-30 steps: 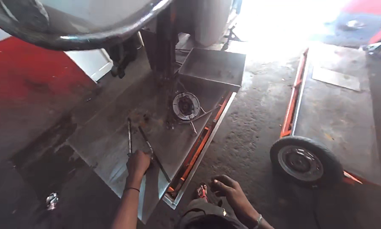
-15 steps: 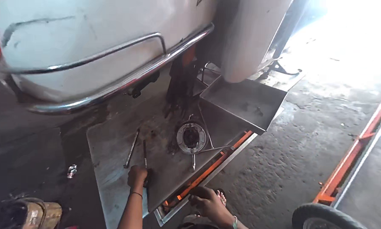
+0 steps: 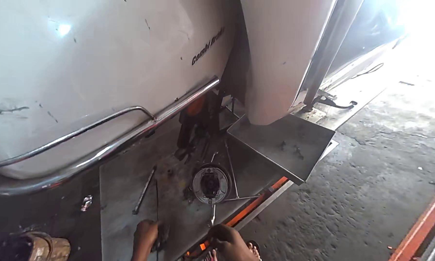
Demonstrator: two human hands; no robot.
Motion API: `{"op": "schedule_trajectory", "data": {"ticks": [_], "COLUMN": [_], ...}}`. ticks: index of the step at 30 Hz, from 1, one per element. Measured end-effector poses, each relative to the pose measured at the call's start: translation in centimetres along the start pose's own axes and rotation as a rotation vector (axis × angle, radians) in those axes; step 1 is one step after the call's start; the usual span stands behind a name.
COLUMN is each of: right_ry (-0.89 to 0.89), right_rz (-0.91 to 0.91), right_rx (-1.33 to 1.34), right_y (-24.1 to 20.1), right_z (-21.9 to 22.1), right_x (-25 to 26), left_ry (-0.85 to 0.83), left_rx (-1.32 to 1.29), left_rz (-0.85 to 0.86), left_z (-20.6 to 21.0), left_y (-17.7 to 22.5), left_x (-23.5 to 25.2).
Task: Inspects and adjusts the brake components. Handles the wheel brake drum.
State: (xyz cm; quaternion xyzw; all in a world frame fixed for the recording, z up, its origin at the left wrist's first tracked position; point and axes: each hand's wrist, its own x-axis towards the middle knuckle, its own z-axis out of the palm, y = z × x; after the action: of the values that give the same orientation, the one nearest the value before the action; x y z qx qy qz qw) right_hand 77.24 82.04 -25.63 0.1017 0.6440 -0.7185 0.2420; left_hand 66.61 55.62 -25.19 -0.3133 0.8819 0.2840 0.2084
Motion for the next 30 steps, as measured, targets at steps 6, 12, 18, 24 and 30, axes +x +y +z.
{"op": "schedule_trajectory", "data": {"ticks": [6, 12, 18, 24, 30], "right_ry": [-0.223, 0.243, 0.76, 1.398, 1.333], "right_rz": [-0.042, -0.152, -0.346, -0.624, -0.405], "right_rx": [0.06, 0.251, 0.463, 0.405, 0.288], "right_y": [-2.3, -2.2, -4.7, -6.7, -2.6], "right_z": [4.5, 6.1, 3.0, -7.4, -6.6], "right_x": [1.7, 1.1, 0.9, -5.8, -9.6], "left_ry": [-0.276, -0.271, -0.252, -0.229, -0.469], "left_rx": [0.295, 0.323, 0.139, 0.511, -0.141], "left_rz": [0.461, 0.633, 0.82, 0.716, 0.881], "left_z": [-0.8, -1.0, -2.1, -4.8, 1.4], "left_y": [-0.4, 1.9, 2.3, 1.6, 7.9], "left_x": [-11.5, -13.8, -13.1, 0.2, 5.2]}}
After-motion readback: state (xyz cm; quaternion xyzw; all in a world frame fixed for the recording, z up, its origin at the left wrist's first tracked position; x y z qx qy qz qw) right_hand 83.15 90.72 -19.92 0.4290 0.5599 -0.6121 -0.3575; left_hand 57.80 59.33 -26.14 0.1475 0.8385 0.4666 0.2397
